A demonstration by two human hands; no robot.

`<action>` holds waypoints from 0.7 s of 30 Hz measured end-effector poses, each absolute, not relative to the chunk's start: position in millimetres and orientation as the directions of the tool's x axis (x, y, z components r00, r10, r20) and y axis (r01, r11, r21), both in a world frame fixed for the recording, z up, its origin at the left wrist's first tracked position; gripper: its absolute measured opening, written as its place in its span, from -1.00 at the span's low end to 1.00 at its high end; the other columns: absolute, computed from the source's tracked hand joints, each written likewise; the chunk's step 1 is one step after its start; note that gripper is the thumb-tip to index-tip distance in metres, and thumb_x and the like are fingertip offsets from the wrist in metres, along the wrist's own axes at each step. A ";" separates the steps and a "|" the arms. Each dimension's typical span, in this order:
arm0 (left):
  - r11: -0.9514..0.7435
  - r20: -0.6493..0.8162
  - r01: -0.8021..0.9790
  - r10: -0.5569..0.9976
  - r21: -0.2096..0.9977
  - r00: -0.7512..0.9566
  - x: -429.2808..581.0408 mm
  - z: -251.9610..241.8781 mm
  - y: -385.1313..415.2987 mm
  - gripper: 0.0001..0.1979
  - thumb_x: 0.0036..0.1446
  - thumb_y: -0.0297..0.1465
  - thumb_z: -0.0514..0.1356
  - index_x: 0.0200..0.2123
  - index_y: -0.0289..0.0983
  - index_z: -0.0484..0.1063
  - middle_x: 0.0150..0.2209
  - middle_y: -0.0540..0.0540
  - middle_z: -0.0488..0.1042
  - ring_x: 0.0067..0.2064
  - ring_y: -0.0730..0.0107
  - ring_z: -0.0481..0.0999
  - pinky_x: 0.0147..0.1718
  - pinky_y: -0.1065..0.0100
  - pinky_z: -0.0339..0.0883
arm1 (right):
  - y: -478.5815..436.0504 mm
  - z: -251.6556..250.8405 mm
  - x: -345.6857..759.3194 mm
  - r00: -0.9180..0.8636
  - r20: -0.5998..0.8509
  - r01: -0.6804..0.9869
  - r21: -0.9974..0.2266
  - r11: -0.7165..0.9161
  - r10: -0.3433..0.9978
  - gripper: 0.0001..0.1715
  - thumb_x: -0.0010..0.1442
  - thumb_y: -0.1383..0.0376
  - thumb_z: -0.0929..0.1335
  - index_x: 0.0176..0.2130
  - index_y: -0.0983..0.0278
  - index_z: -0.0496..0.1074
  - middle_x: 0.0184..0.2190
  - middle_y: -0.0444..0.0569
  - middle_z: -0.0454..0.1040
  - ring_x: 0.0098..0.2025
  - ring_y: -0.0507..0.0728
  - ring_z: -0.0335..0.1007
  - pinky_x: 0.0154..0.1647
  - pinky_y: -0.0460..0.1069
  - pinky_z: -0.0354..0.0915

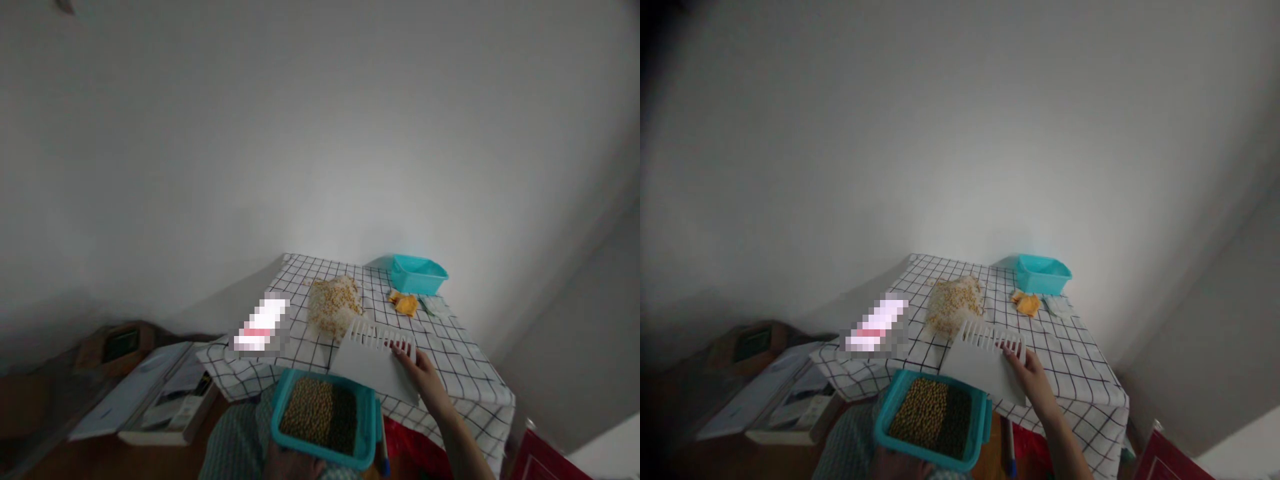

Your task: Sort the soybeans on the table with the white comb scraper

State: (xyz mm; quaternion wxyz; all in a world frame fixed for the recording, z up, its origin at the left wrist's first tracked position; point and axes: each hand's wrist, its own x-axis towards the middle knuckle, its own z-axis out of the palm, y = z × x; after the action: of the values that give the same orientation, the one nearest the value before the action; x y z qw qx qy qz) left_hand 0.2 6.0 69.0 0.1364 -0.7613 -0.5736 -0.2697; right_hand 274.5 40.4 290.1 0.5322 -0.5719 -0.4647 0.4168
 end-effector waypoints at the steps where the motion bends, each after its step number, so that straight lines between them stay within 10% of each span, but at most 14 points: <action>1: -0.324 0.559 0.942 0.799 0.089 0.222 0.6 69.1 4.5 -0.53 -0.22 0.09 0.20 -0.13 0.29 0.38 -0.13 0.02 0.56 0.01 0.07 0.46 -0.13 -0.07 0.35 | 40.9 291.0 275.4 0.230 0.023 0.068 -0.998 0.008 0.973 -0.42 -0.03 -0.09 0.43 -0.18 0.28 0.55 -0.32 0.00 0.60 -0.29 0.26 0.51 -0.42 -0.02 0.34; 9: -0.319 0.213 0.918 0.939 0.235 0.271 1.4 62.8 7.0 -0.48 0.00 0.09 0.00 0.07 0.42 -0.03 0.09 0.11 0.36 0.08 0.06 0.39 0.10 -0.29 0.06 | 61.6 277.2 297.0 0.438 0.129 0.001 -0.990 0.143 0.890 -0.44 -0.06 -0.09 0.45 -0.22 0.28 0.55 -0.28 -0.01 0.61 -0.23 0.26 0.51 -0.43 -0.04 0.36; 21: -0.323 0.637 0.945 0.720 -0.041 0.274 4.5 77.4 4.3 -0.32 -0.21 0.14 0.16 0.06 0.36 0.10 0.00 0.08 0.46 0.12 0.06 0.35 0.01 -0.16 0.25 | 68.6 263.7 304.4 0.349 0.177 0.053 -0.984 0.169 0.920 -0.46 0.02 -0.02 0.43 -0.11 0.28 0.52 -0.13 0.01 0.57 -0.05 0.31 0.45 -0.25 0.01 0.37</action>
State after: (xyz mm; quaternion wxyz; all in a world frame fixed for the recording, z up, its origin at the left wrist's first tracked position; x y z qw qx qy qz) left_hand 4.5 4.3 77.4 0.2128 -0.7692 -0.5414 -0.2644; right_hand 304.4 68.6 263.7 0.6181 -0.5406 -0.4501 0.3509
